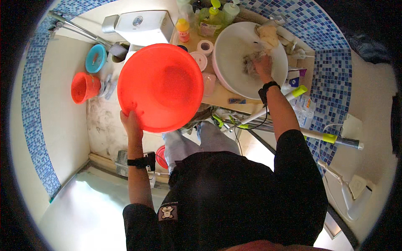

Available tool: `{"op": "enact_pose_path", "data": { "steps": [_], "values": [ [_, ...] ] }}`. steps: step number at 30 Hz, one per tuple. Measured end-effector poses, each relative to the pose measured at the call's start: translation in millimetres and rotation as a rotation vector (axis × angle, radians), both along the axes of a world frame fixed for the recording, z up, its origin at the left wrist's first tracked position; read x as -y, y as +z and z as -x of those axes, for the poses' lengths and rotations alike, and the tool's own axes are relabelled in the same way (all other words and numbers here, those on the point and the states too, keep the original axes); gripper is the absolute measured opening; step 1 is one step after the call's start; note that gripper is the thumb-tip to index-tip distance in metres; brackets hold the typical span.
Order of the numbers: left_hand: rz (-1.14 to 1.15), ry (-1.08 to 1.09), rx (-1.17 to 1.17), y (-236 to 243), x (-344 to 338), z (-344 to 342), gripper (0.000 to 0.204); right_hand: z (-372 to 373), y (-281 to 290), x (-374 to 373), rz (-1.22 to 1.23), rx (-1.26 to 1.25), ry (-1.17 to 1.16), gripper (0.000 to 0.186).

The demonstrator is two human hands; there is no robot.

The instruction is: The person rinses a cloth in a sink, places it in a red bucket, and then uses the cloth to scrub the bathroom floor by hand.

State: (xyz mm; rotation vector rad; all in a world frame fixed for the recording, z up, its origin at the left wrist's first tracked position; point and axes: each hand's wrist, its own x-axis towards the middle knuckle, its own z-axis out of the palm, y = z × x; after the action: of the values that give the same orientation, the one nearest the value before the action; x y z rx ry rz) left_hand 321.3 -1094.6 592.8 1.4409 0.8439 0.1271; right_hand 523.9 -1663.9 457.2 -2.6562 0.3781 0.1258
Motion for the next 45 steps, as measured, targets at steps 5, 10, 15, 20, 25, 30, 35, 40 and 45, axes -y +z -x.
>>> {"op": "enact_pose_path", "data": {
  "steps": [5, 10, 15, 20, 25, 30, 35, 40, 45],
  "values": [
    [0.01, 0.007, 0.042, -4.5, -2.2, -0.2, 0.022, 24.2, 67.4, -6.7, -0.045, 0.062, -0.192, 0.042],
    [-0.057, 0.022, 0.051, -11.7, -4.9, 2.9, 0.021, 50.1, 61.6, -10.0, 0.056, -0.233, -0.082, 0.056],
    [-0.074, -0.01, -0.015, -11.7, -8.7, 5.3, 0.024, 41.0, 22.5, -50.1, 0.231, -0.193, 0.089, 0.084],
    [-0.003, 0.061, 0.055, -0.1, 2.9, -2.7, 0.021, 10.4, -5.7, -64.6, 0.145, -0.518, 0.093, 0.106],
    [0.015, 0.083, 0.075, 10.9, 13.5, -6.4, 0.019, -10.6, -29.1, -53.6, 0.127, -0.471, -0.07, 0.082],
    [-0.011, -0.009, 0.008, 5.8, 5.5, -6.1, 0.018, -3.5, -10.0, -14.0, 0.202, -0.27, 0.056, 0.05],
    [-0.029, 0.024, 0.058, -1.8, 2.8, -3.2, 0.018, 15.2, 53.5, 33.0, -0.491, 0.051, -0.475, 0.046],
    [-0.01, 0.04, 0.015, -2.9, 3.0, -0.6, 0.021, 28.6, 83.1, 63.4, -0.703, 0.225, -0.705, 0.059],
    [-0.063, 0.035, 0.001, -7.9, 0.9, -0.9, 0.021, 22.2, 43.2, 76.8, -0.519, 0.41, -0.38, 0.061]
  ]
}}
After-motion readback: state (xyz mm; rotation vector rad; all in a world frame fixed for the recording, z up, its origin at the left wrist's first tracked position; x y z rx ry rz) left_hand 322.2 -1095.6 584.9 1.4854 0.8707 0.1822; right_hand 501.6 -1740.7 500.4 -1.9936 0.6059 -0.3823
